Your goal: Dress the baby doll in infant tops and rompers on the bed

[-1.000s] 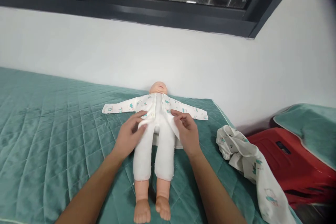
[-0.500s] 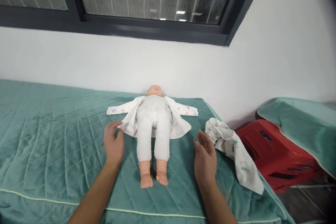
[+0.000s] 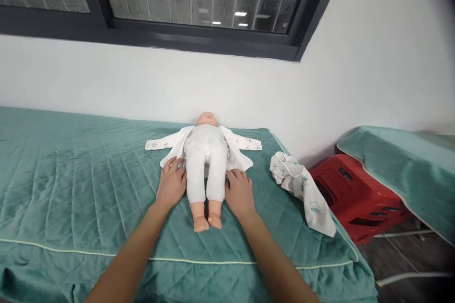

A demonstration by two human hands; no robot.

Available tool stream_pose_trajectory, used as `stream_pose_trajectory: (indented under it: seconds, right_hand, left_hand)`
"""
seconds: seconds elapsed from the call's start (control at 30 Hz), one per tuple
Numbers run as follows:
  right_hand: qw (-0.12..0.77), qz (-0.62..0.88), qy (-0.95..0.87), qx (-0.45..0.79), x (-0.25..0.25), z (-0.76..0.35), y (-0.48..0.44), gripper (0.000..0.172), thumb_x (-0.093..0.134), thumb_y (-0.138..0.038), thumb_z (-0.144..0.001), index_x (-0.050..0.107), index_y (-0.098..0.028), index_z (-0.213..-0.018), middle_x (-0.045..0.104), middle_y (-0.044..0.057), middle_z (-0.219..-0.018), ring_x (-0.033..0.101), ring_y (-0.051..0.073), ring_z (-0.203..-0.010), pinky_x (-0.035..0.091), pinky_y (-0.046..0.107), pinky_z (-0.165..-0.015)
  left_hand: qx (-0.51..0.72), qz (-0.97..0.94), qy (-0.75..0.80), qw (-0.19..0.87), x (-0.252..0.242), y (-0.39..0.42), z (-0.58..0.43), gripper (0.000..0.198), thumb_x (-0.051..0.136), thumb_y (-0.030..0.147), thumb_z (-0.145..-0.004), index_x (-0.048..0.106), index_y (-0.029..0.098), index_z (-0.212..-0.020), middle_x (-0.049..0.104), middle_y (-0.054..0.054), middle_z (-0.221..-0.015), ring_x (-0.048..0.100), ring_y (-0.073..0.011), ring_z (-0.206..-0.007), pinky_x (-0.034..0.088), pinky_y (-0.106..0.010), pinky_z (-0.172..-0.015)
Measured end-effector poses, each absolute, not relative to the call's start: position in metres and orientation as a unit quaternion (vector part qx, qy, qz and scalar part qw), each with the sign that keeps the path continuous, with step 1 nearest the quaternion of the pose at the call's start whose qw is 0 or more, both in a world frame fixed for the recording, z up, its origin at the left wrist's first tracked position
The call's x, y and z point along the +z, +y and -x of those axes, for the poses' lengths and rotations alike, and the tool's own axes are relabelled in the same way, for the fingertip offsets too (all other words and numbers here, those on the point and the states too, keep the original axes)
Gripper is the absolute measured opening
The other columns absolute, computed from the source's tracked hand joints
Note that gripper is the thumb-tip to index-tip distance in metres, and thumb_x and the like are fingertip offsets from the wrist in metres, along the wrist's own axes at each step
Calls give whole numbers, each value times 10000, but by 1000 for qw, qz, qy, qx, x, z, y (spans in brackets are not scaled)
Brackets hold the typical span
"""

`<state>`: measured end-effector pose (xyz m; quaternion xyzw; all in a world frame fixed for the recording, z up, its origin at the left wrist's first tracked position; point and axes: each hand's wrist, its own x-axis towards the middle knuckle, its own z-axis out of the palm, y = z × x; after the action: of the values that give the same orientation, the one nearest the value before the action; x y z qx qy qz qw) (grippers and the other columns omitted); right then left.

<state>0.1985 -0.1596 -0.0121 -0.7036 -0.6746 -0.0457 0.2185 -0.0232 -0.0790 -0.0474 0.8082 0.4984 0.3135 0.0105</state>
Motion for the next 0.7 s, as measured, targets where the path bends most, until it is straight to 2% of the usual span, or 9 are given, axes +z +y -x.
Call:
stream_pose_trajectory:
  seconds: [0.13,0.23,0.43,0.5,0.6,0.7]
  right_hand:
    - [217,702,-676,-55,-11,-199,-164,205,412,-200,-949,614,-224,-919,640,73,-1008,524,253,-998,366,381,-815]
    - [251,701,-666,-37,-14,-199,-168,217,414,-219,-953,628,-226,-915,648,69,-1005,531,247,-995,375,389,-839]
    - [358,636,-683,-28,-21,-221,-174,286,438,-158,-892,609,-198,-1118,629,86,-1165,528,240,-1114,407,406,-979]
    - [335,632,-695,-77,-15,-241,-175,331,454,-165,-878,587,-173,-1180,597,119,-1236,500,260,-1181,381,433,-1037]
    - [239,686,-666,-168,1,-285,-176,398,475,-199,-869,549,-151,-1256,524,161,-1356,450,310,-1252,316,487,-1086]
    - [147,756,-597,-226,13,-339,-182,469,482,-249,-879,486,-145,-1336,459,174,-1437,381,335,-1330,226,532,-1128]
  left_hand:
    - [334,-798,501,15,-48,-79,23,292,441,259,-913,710,188,-824,581,-95,-1310,351,-335,-1343,346,-526,-1105]
    - [376,-783,496,22,-47,-81,23,281,454,269,-908,696,197,-785,601,-101,-1253,411,-316,-1290,355,-508,-1102]
    - [481,-713,508,48,-41,-80,27,295,422,307,-934,641,198,-770,634,-107,-1160,497,-281,-1158,398,-482,-1044]
    - [504,-698,505,60,-36,-83,27,296,403,314,-941,630,196,-792,651,-109,-1120,515,-272,-1127,402,-472,-1029]
    - [533,-668,511,96,-29,-107,31,301,390,363,-946,623,205,-840,661,-103,-1002,547,-269,-1033,426,-469,-980]
    - [495,-668,507,226,-33,-171,41,309,402,441,-941,633,264,-838,624,-76,-840,578,-279,-908,487,-491,-875]
